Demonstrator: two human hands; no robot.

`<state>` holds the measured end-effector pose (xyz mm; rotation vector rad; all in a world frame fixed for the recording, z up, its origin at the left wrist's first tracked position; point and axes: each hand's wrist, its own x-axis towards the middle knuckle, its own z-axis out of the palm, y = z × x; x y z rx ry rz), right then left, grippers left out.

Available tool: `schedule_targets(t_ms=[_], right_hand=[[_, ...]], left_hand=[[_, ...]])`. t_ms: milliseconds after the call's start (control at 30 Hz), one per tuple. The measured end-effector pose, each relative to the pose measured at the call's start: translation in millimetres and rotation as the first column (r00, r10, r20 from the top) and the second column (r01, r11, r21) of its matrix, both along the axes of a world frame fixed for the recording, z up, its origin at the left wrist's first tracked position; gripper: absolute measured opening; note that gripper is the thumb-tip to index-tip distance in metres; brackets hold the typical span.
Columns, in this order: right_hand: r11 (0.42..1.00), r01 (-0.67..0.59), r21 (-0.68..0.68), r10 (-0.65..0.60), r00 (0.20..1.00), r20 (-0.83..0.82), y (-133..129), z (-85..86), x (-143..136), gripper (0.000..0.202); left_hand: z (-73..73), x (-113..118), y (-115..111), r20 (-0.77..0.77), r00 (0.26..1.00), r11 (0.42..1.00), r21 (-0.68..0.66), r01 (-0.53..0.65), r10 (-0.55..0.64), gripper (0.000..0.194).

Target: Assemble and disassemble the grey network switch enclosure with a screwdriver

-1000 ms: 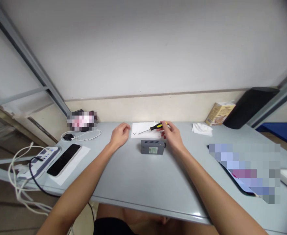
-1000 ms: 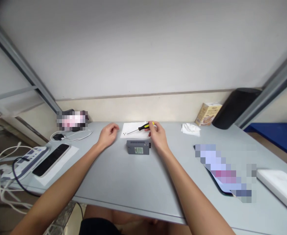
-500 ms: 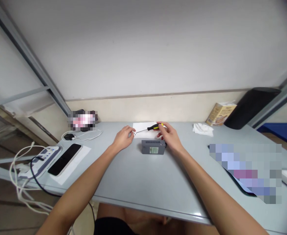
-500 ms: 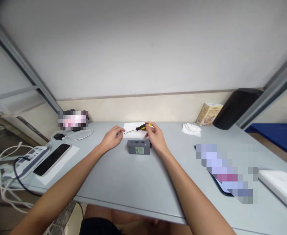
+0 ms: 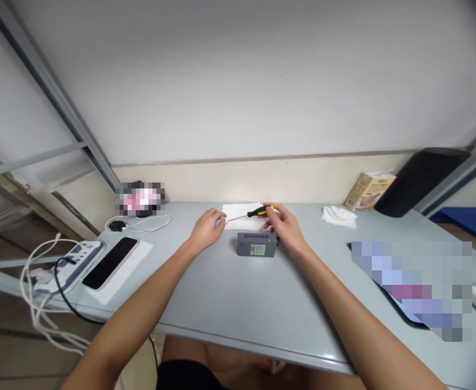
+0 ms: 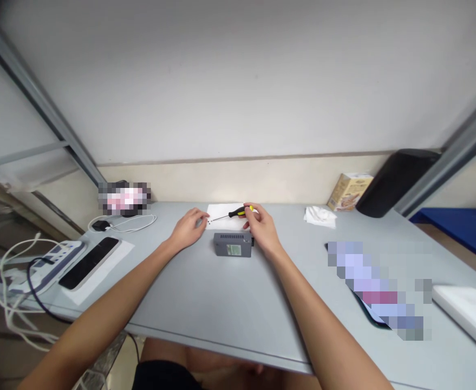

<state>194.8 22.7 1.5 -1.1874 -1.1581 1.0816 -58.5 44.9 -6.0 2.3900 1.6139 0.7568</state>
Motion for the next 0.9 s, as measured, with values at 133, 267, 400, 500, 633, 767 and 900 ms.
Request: schedule_targets(t_ms=[133,267,400,500,633,767,900], right_hand=[[1.0,-0.002,-0.01,0.002,1.0,-0.005,0.4,-0.6,-0.4,0.073],[1.0,0.0,-0.011,0.0,1.0,-0.004,0.6,-1.3,0.4,0.072],[1.0,0.004,-0.008,-0.004,1.0,-0.021,0.2,-0.3,1.3,0.071],[1.0,0.008,0.012,-0.008,0.999,-0.044,-0.5,2.3,1.3,0.072],[1.0,-0.001,0.023,0.003,0.997,-0.082,-2.3,6.7,1.0,0.071],[0.999,-0.02,0.048,0.024,0.996,-0.091,-3.3,7.8,0.9,0.068],[0.999,-0.018,0.045,0.023,0.995,-0.1,-2.9,7.2,1.0,0.067]], left_hand=[[-0.7,-1.3,2.2,-0.002,1.0,0.999,0.035,-0.03,0.03,0.028],[-0.6,-1.1,2.5,-0.001,0.999,0.998,0.04,-0.045,0.045,0.028],[-1.1,-0.1,1.3,0.005,0.999,0.999,0.029,-0.037,0.037,0.027],[-1.5,0.1,0.4,-0.003,1.0,1.0,0.014,-0.027,0.027,0.026],[-1.4,-0.1,0.7,0.008,1.0,1.0,-0.016,-0.014,0.015,0.024],[-1.3,-0.9,2.5,0.054,0.999,1.0,-0.028,0.002,-0.001,0.02],[-1.5,-2.1,3.6,0.089,0.996,1.0,-0.01,0.018,-0.017,0.017]])
